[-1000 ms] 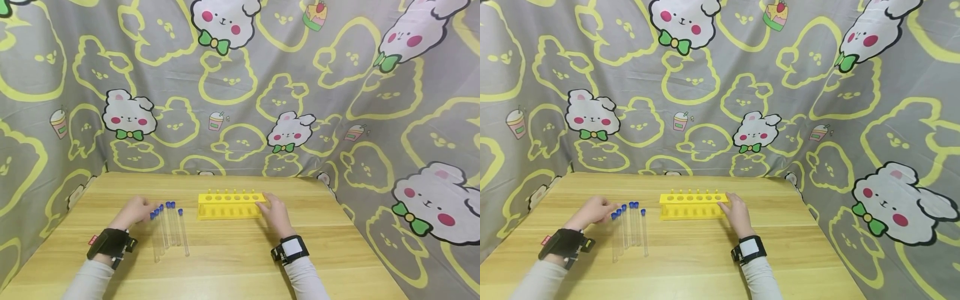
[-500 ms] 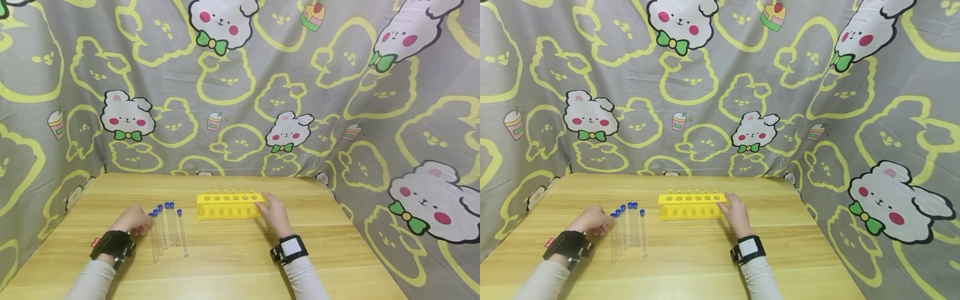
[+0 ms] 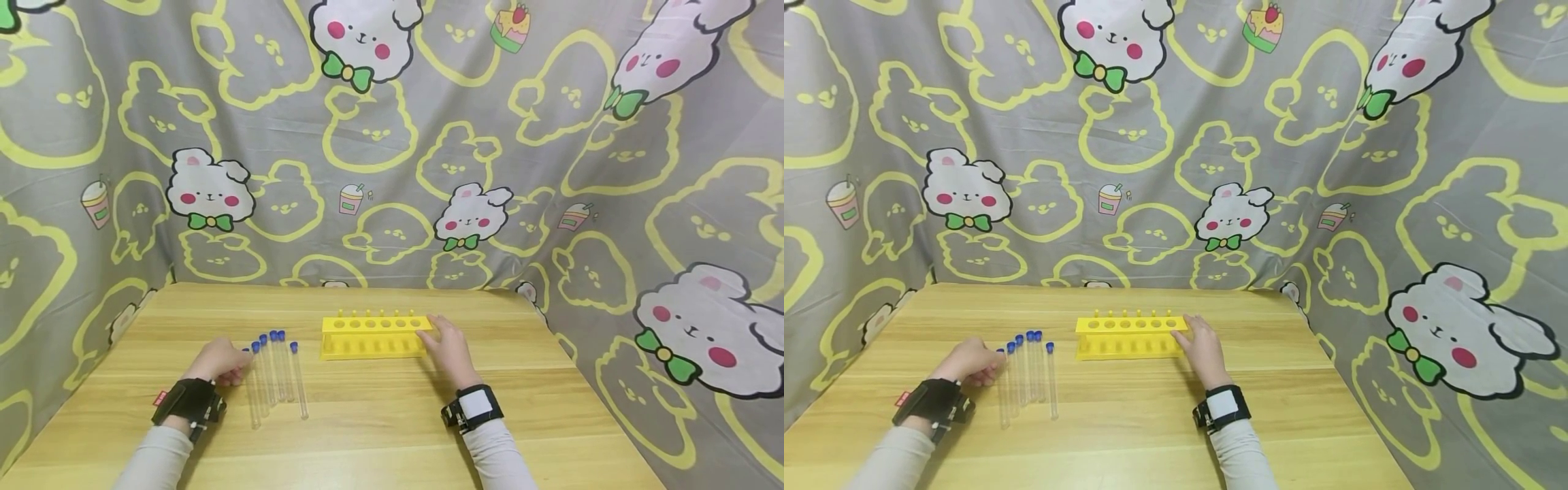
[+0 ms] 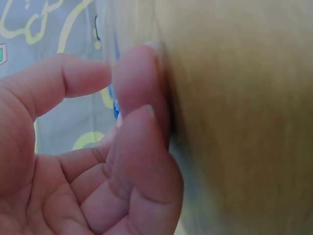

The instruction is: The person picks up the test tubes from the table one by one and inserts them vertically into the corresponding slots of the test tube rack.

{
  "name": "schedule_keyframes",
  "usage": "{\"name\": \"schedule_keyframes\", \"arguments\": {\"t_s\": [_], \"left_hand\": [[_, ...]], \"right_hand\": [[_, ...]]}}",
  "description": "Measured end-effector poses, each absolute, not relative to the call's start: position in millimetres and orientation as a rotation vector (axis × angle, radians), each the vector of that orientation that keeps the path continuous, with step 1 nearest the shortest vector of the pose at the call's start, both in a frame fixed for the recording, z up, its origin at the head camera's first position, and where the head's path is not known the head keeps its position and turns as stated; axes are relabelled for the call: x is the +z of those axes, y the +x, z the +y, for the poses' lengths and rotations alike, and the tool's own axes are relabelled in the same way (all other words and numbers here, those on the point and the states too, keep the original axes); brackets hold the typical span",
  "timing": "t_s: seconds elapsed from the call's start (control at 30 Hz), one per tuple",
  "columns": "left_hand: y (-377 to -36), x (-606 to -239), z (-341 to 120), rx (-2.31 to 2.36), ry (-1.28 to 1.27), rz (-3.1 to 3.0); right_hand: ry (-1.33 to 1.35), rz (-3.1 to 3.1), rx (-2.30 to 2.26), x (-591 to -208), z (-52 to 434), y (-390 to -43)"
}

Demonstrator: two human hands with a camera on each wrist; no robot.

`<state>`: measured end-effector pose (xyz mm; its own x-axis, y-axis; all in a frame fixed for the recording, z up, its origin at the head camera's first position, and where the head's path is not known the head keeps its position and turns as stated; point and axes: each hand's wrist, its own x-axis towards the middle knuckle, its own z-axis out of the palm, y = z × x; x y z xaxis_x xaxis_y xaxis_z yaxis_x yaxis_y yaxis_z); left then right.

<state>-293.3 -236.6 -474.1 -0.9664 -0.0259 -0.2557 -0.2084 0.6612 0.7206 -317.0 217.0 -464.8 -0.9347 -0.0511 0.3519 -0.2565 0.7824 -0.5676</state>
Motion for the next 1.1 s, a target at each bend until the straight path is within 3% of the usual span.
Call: {"name": "schedule_keyframes", "arguments": {"t_s": [0.33,1.1], "left_hand": [[-291.1,-473.6,-235.4,1.199,-0.233,2.707],[-282.9,-422.7,-220.0,1.391,-0.164,3.05]], "right_hand": [[0.249,-2.641,0.903,-466.9,216.4,-317.7],[0.239,-2.647,0.915,-466.6,216.8,-318.0]]}}
